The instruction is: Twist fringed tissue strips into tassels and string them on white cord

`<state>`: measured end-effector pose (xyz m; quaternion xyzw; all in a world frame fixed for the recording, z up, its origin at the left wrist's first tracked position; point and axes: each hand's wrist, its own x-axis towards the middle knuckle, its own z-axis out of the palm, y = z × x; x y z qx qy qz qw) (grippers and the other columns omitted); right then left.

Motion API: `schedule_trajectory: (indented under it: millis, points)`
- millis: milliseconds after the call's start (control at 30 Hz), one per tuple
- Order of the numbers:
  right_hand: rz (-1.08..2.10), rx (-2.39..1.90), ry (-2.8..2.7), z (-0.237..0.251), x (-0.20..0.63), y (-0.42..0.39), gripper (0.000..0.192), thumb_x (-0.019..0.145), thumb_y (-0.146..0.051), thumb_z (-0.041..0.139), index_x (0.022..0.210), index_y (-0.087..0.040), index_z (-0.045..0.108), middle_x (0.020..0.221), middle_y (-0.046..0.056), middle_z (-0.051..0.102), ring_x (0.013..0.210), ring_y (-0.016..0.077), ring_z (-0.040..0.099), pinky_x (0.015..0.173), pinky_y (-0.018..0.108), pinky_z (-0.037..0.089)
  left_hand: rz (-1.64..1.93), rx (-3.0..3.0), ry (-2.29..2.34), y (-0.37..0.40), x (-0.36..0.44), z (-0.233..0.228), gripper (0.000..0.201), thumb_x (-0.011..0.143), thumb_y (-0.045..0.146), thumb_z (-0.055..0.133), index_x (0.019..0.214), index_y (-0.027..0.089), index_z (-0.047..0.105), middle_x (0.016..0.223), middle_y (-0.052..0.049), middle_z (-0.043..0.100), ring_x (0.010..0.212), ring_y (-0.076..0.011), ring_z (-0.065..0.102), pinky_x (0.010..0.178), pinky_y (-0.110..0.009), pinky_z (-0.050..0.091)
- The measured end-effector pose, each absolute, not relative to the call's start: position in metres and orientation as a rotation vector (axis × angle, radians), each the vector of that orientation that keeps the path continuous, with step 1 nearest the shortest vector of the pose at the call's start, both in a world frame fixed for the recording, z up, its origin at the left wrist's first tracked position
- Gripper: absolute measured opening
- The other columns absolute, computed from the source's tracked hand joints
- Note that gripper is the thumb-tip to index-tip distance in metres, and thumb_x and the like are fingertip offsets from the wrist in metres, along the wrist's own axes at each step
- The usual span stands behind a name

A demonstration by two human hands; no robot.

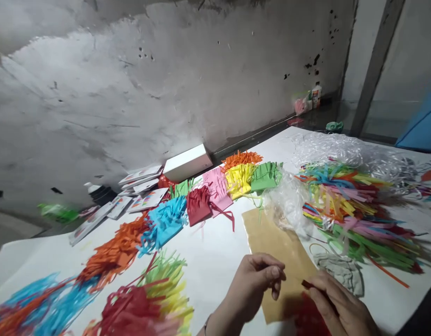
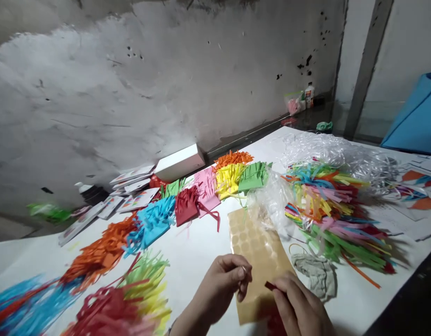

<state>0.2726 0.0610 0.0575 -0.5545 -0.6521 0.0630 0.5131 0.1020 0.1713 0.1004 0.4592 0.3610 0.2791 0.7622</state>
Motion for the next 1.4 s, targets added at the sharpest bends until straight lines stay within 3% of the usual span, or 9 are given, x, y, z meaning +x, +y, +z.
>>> schedule_trajectory:
  millis: [200,600,833,1000,1233,1400]
  points:
    - [0.300,-1.192,-1.743,0.082,0.228,0.047,0.016,0.104,-0.017,0.042,0.103,-0.024,0.056,0.081,0.000,0.067,0.074,0.0136,0.070,0.068,0.020,0.055,0.867,0.671,0.657,0.104,0.068,0.083,0.031,0.064,0.037,0.094,0.065,0.014,0.073,0.052,0.003,0.058,0.035,-0.0031,0.044,0.034,-0.015,0.030]
    - [0.288,-1.161,-2.027,0.098,0.184,0.016,0.029,0.099,-0.010,0.040,0.078,-0.022,0.055,0.067,-0.001,0.057,0.059,0.0140,0.059,0.057,0.024,0.046,1.032,1.021,0.833,0.051,0.015,0.085,0.025,0.076,0.036,0.087,0.072,0.013,0.075,0.068,0.000,0.059,0.050,-0.0047,0.051,0.044,-0.016,0.042]
    - [0.508,-0.975,-2.102,0.109,0.183,0.009,0.025,0.099,-0.010,0.040,0.084,-0.022,0.055,0.070,-0.002,0.059,0.060,0.0111,0.058,0.056,0.021,0.044,0.897,0.834,0.701,0.041,0.001,0.084,0.031,0.070,0.038,0.090,0.068,0.012,0.073,0.061,0.000,0.060,0.046,-0.0050,0.048,0.040,-0.016,0.036]
    - [0.424,-0.968,-2.114,0.100,0.180,0.004,0.020,0.098,-0.010,0.042,0.087,-0.022,0.054,0.072,-0.002,0.059,0.062,0.0133,0.058,0.057,0.024,0.044,0.900,0.829,0.690,0.034,-0.002,0.081,0.031,0.073,0.038,0.089,0.069,0.013,0.072,0.058,0.001,0.059,0.046,-0.0043,0.047,0.043,-0.015,0.036]
    - [0.336,-1.023,-1.980,0.093,0.174,0.001,0.020,0.096,-0.006,0.042,0.092,-0.022,0.053,0.073,-0.003,0.061,0.065,0.0119,0.061,0.065,0.023,0.048,1.015,1.072,0.807,0.027,0.003,0.081,0.017,0.076,0.034,0.086,0.077,0.018,0.081,0.071,-0.004,0.067,0.054,-0.0082,0.055,0.049,-0.019,0.045]
    - [0.383,-1.049,-2.028,0.087,0.175,0.000,0.020,0.098,-0.008,0.040,0.093,-0.022,0.054,0.076,-0.001,0.063,0.068,0.0141,0.063,0.066,0.026,0.050,0.993,1.120,0.878,0.027,-0.002,0.077,0.017,0.077,0.037,0.085,0.082,0.021,0.083,0.073,-0.004,0.065,0.055,-0.0096,0.058,0.050,-0.020,0.048]
